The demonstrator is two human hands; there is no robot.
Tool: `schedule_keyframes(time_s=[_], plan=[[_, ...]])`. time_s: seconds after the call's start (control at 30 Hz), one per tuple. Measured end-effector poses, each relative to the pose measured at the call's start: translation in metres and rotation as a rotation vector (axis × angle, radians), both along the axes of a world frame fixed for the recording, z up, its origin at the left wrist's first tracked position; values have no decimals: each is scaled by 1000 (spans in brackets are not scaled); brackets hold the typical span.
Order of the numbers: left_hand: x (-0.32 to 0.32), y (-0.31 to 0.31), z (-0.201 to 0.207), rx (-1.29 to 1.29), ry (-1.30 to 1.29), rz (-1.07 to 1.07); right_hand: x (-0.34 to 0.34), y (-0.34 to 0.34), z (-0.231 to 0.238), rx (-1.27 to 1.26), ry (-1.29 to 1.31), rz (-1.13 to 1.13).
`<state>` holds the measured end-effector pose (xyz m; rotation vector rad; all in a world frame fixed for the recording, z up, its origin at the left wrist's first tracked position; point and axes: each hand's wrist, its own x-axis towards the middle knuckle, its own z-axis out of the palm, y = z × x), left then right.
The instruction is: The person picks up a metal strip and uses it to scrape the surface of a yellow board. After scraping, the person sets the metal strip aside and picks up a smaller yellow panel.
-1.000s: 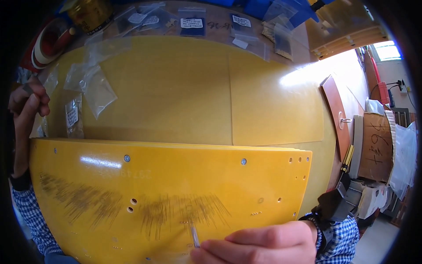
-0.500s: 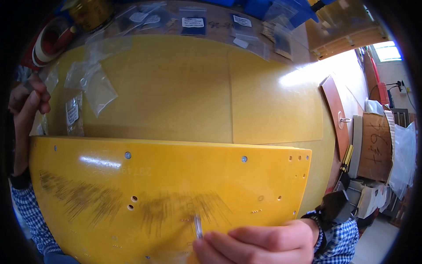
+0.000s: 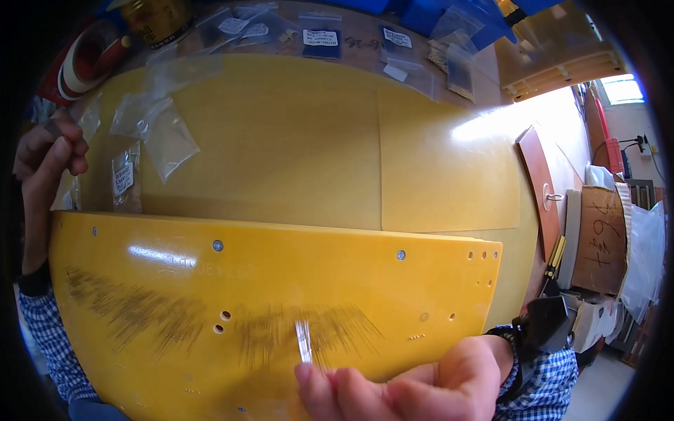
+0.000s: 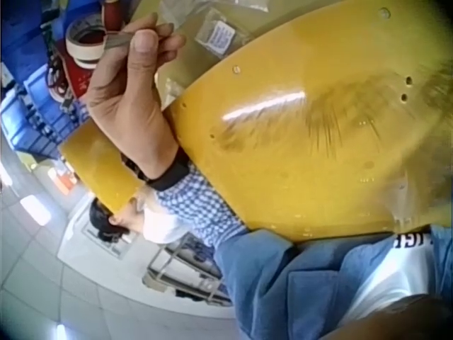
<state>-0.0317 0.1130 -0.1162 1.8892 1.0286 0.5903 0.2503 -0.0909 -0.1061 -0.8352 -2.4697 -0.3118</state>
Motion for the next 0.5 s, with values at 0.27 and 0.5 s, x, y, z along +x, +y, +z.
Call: schedule_keyframes(time_s=[0.27,0.5], plan=[[11,0,1,27,54,55,-3,-14,15,-371,319,-86],[5,1,9,61,68,86,1,-25,20,-423,347,25]])
